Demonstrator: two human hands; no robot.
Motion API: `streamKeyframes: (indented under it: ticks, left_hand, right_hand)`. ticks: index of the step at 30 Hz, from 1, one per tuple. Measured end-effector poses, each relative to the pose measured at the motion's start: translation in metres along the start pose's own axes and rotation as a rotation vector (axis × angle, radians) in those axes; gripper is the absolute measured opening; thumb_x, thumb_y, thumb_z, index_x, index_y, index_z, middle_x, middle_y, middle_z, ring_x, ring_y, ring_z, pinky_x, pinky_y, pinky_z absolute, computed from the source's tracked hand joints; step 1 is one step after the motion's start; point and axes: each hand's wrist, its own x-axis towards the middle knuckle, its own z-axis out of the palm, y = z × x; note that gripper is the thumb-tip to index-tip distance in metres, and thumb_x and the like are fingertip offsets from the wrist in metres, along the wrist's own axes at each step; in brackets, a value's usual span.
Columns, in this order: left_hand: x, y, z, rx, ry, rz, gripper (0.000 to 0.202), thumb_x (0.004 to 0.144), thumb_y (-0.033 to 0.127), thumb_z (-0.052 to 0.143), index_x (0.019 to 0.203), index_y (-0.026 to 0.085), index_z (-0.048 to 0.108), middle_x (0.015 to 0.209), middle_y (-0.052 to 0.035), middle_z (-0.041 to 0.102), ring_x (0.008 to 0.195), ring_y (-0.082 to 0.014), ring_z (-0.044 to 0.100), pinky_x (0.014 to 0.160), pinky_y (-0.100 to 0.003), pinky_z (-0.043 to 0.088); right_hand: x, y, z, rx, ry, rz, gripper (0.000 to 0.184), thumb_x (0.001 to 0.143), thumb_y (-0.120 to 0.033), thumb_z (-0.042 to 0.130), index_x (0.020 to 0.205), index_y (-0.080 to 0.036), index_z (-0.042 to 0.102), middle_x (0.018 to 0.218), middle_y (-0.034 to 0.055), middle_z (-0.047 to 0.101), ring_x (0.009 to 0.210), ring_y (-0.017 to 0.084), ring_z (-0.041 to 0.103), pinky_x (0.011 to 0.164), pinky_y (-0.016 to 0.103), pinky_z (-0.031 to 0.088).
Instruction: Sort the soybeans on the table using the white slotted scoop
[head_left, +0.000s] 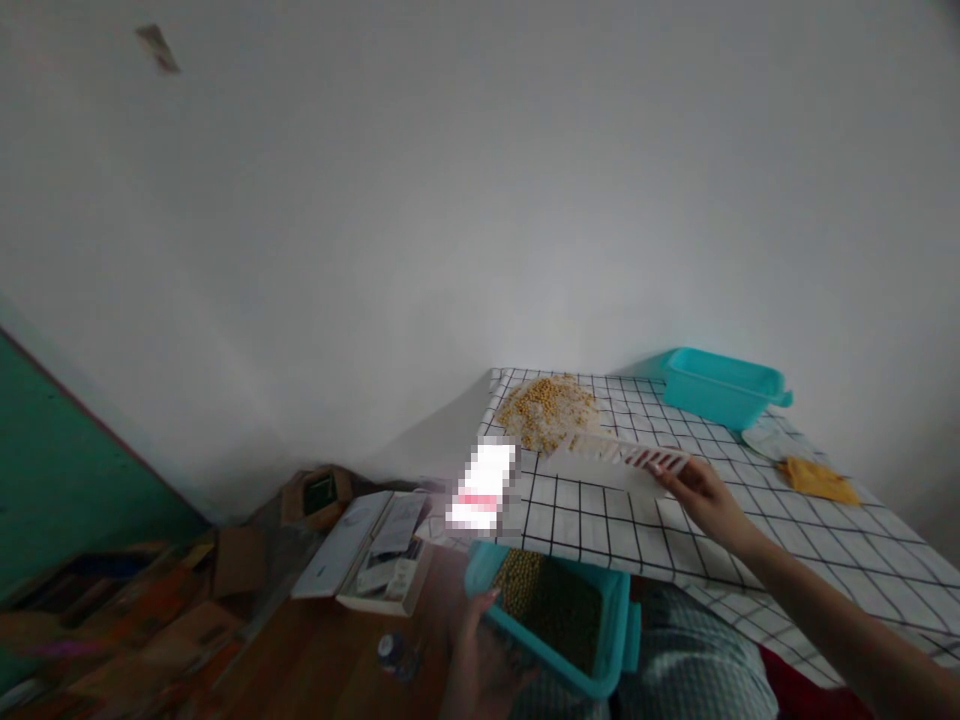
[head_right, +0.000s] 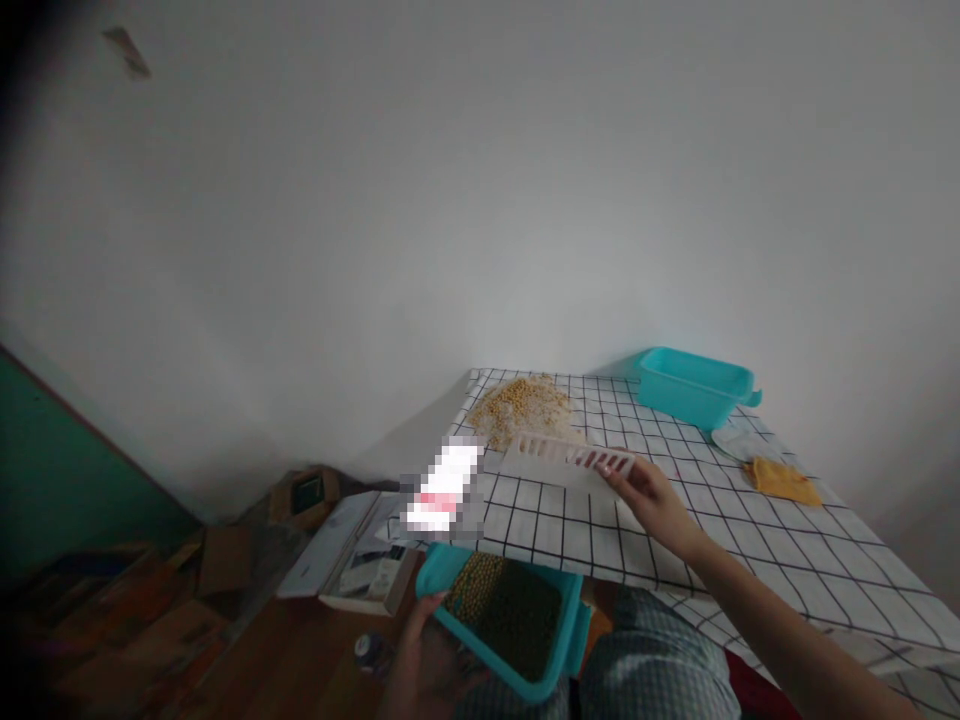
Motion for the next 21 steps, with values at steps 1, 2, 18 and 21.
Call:
streamKeyframes:
  ticks: [1,2,18,21]
  left_hand:
    - [0.0,-0.001,0.001,-0.004,0.0,0.003,0.056,0.074,0.044,0.067,0.122,0.019,0.054,0.107,-0.012,0.071,0.091,-0.0297,0.066,0.068,-0.039,0.051]
    - [0.001,-0.001,0.002,-0.003,0.001,0.005,0.055,0.074,0.044,0.067,0.121,0.02,0.054,0.105,-0.0112,0.071,0.089,-0.0287,0.067,0.067,-0.039,0.051]
    - [0.003,-0.005,0.009,-0.013,0.005,-0.012,0.056,0.074,0.044,0.067,0.122,0.021,0.052,0.097,-0.0088,0.072,0.076,-0.0248,0.066,0.066,-0.037,0.05]
    - [0.001,-0.005,0.011,-0.032,0.035,-0.016,0.057,0.072,0.042,0.069,0.122,0.019,0.053,0.09,-0.0083,0.073,0.071,-0.0245,0.065,0.065,-0.038,0.049]
  right_hand:
    - [0.005,0.006,-0.004,-0.002,0.082,0.01,0.036,0.086,-0.049,0.059,0.104,-0.02,0.069,0.098,0.0088,0.074,0.086,0.025,0.069,0.074,0.037,0.057]
    - [0.01,0.012,-0.008,-0.013,0.155,0.012,0.037,0.086,-0.05,0.058,0.105,-0.019,0.069,0.1,0.0093,0.074,0.087,0.026,0.069,0.074,0.038,0.056]
    - [0.027,0.039,-0.034,-0.387,0.268,0.015,0.049,0.087,-0.057,0.048,0.101,-0.015,0.07,0.08,0.0082,0.073,0.069,0.027,0.067,0.056,0.031,0.05]
    - [0.022,0.036,-0.033,-0.34,0.303,0.028,0.047,0.086,-0.056,0.049,0.101,-0.016,0.069,0.086,0.0094,0.074,0.072,0.028,0.068,0.056,0.032,0.051]
